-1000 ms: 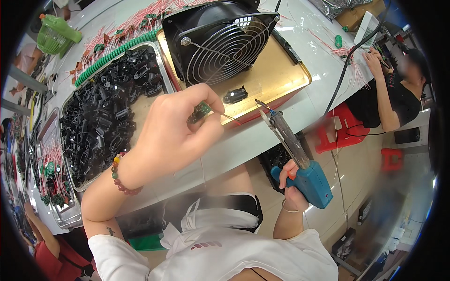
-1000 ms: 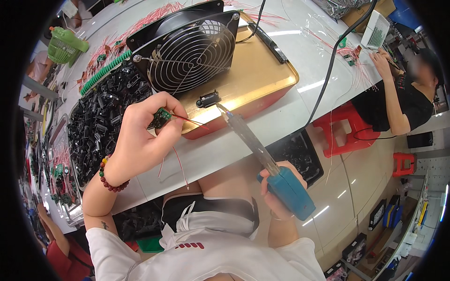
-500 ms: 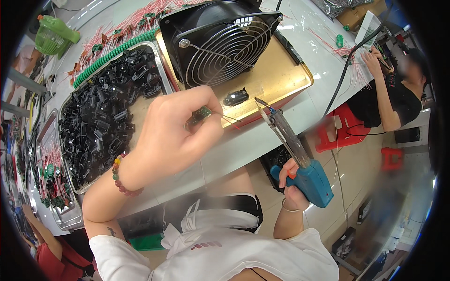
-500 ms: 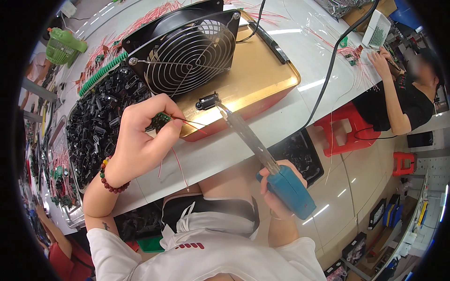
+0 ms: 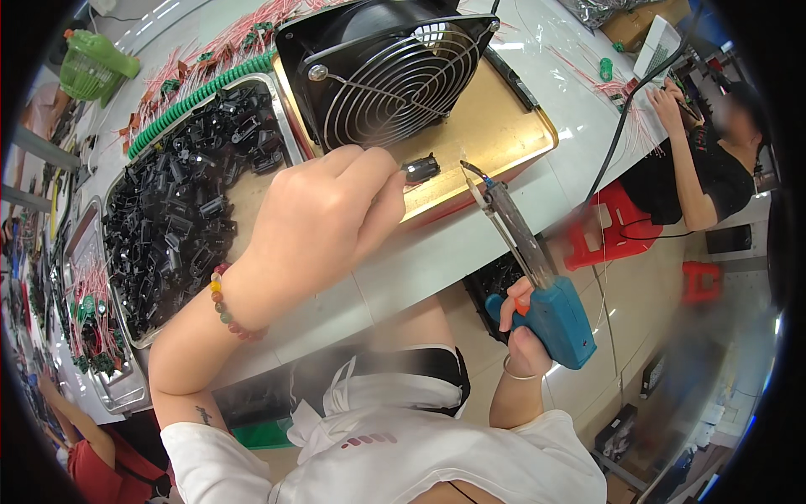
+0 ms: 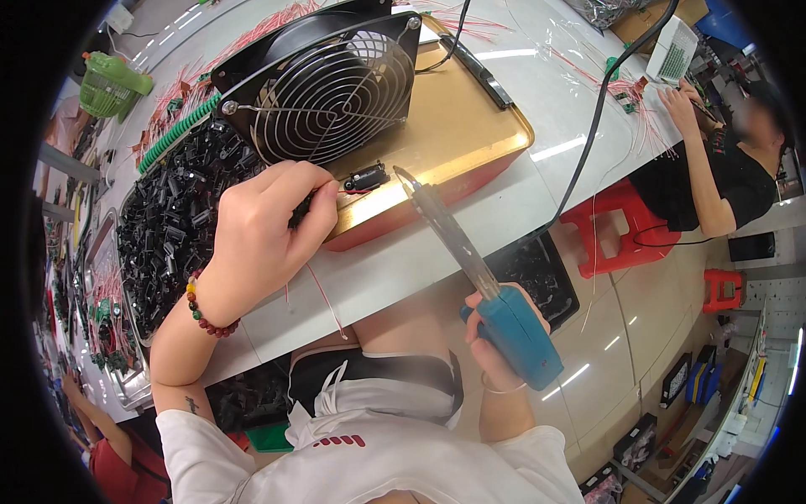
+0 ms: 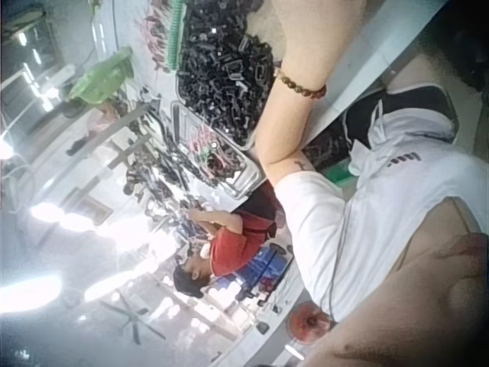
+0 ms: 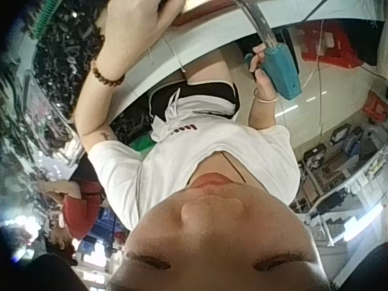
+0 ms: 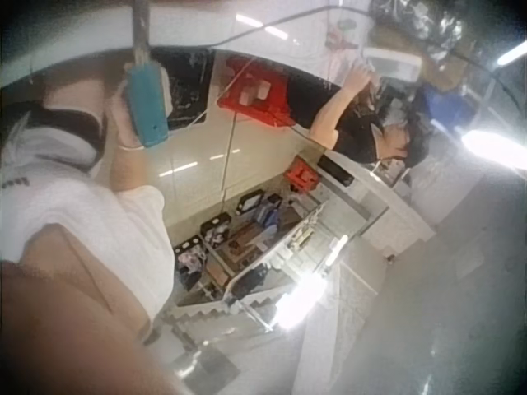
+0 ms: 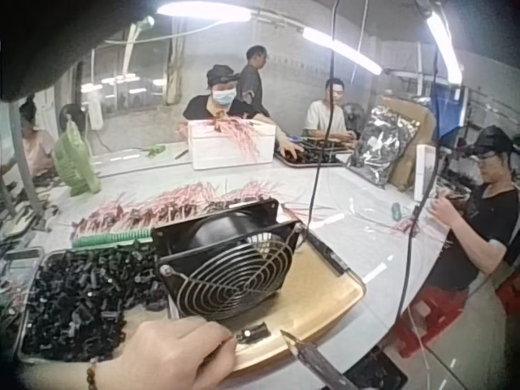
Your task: The person assembles electronic components by positioning plastic housings on a fixture and soldering wires and circuit boards to them using a soldering gun.
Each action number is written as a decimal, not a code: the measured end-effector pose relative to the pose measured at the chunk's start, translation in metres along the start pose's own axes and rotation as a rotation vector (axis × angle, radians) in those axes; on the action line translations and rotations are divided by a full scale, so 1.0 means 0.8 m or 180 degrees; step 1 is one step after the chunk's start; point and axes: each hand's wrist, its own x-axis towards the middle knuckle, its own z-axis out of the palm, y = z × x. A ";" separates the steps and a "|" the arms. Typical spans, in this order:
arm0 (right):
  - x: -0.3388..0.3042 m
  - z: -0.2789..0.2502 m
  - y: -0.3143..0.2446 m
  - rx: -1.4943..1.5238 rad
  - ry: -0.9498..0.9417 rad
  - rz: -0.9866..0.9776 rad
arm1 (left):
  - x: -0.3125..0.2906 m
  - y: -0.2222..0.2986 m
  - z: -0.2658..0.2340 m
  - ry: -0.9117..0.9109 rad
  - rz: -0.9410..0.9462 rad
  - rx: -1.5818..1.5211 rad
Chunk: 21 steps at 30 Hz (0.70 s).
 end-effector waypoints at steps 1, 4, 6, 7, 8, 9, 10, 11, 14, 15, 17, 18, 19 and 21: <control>0.000 -0.001 -0.001 -0.0015 0.0010 0.0001 | 0.000 0.000 0.002 -0.0100 -0.0024 0.0162; 0.000 0.000 -0.005 -0.0331 0.0062 -0.0039 | 0.002 -0.004 0.005 -0.0100 -0.0021 0.0113; 0.000 0.005 -0.007 -0.0252 0.0135 0.0048 | 0.000 -0.005 0.007 -0.0084 -0.0032 0.0108; -0.001 0.005 -0.007 -0.0251 0.0127 0.0049 | -0.001 -0.005 0.007 -0.0068 -0.0040 0.0109; -0.002 0.005 -0.007 -0.0308 0.0124 0.0041 | -0.001 -0.005 0.007 -0.0063 -0.0046 0.0111; -0.003 0.005 -0.006 -0.0369 0.0124 0.0036 | -0.003 -0.005 0.007 -0.0086 -0.0042 0.0164; -0.003 0.007 -0.006 -0.0373 0.0116 0.0042 | -0.004 -0.005 0.008 -0.0109 -0.0038 0.0218; -0.004 0.010 -0.007 -0.0305 0.0177 0.0091 | -0.005 -0.005 0.008 -0.0106 -0.0049 0.0216; -0.013 0.002 0.001 -0.0632 0.0261 0.0080 | -0.005 -0.005 0.010 -0.0040 -0.0048 0.0194; -0.014 0.000 0.005 -0.1017 0.0295 0.0009 | -0.005 -0.006 0.010 -0.0038 -0.0030 0.0228; -0.009 0.011 -0.005 -0.0884 0.0278 0.0079 | -0.005 -0.006 0.010 -0.0032 -0.0022 0.0269; -0.007 0.015 -0.008 -0.0757 0.0274 0.0148 | -0.006 -0.007 0.011 -0.0024 0.0003 0.0262; -0.007 0.016 -0.007 -0.0760 0.0266 0.0150 | -0.006 -0.007 0.011 -0.0016 0.0029 0.0256; -0.008 0.018 -0.007 -0.0706 0.0339 0.0140 | -0.004 -0.008 0.015 0.0096 0.0128 0.0295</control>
